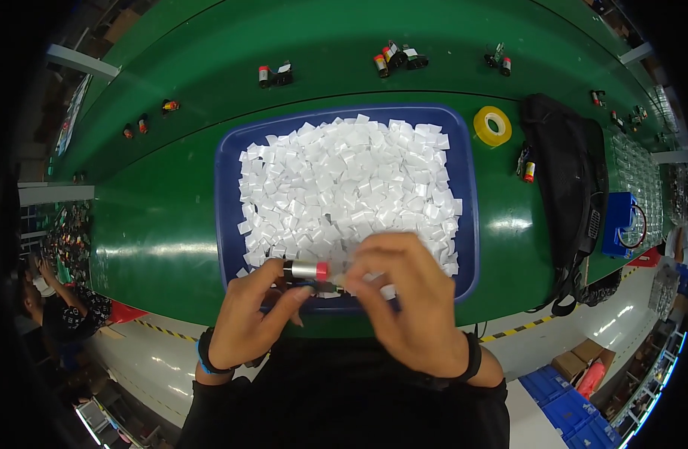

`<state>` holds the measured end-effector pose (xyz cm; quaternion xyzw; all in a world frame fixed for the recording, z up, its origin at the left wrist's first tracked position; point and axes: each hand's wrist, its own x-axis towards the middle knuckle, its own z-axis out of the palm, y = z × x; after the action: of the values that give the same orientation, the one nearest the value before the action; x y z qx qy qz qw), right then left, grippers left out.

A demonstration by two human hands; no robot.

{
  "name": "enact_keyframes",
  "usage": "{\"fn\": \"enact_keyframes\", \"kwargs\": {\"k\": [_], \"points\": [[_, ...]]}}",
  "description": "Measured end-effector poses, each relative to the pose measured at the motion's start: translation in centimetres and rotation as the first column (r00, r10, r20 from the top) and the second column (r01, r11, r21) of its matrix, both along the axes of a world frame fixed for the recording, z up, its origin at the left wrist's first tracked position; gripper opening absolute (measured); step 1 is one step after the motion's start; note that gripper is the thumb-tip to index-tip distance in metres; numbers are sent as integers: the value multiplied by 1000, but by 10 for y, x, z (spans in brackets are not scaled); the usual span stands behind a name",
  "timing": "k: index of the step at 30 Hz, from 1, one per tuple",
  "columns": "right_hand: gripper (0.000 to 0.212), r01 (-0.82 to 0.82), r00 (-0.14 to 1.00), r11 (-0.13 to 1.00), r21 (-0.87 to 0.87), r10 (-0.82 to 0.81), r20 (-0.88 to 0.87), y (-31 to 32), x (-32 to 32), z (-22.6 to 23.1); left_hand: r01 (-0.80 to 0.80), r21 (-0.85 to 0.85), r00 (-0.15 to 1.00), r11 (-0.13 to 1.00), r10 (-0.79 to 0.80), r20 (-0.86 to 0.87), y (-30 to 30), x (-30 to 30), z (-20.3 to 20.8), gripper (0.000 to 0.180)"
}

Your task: The person picks up a battery and a circuit board, wraps a white adhesive strip around them by hand, and places the assembled unit onto the green conveyor belt, repeating the process several times.

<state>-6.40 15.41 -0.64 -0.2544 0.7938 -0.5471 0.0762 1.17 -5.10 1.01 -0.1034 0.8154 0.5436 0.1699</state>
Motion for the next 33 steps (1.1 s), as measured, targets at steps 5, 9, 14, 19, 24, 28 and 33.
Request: {"fn": "enact_keyframes", "kwargs": {"k": [5, 9, 14, 19, 24, 28, 33], "points": [[33, 168, 946, 974, 150, -116, -303, -15, -20, 4, 54, -205, 940, 977, -119, -320, -2, -7, -10, 19], [38, -220, 946, 971, 89, 235, -222, -14, -16, -4, 64, -309, 885, 949, -197, -422, 3, -10, -8, 18], [39, -156, 986, 987, 35, 158, -61, -10, -11, 0, -6, -300, 978, 954, -56, -200, 10, -8, 2, 17], [29, -172, 963, 983, 72, 183, -200, -9, -11, 2, 72, -100, 973, 992, -92, -213, 1, -7, -4, 18], [25, -221, 872, 972, 83, 235, -429, -6, -6, -2, -140, 700, 979, 700, -10, 206, -19, -16, -13, 15], [23, -214, 831, 972, 94, 231, -506, -10, -3, 1, -421, 823, 900, 381, 60, 432, -11, -21, -7, 17], [16, -187, 816, 978, 90, 206, -540, -6, -4, 4, -209, 657, 978, 724, 165, 128, -3, -13, 0, 22]]}}
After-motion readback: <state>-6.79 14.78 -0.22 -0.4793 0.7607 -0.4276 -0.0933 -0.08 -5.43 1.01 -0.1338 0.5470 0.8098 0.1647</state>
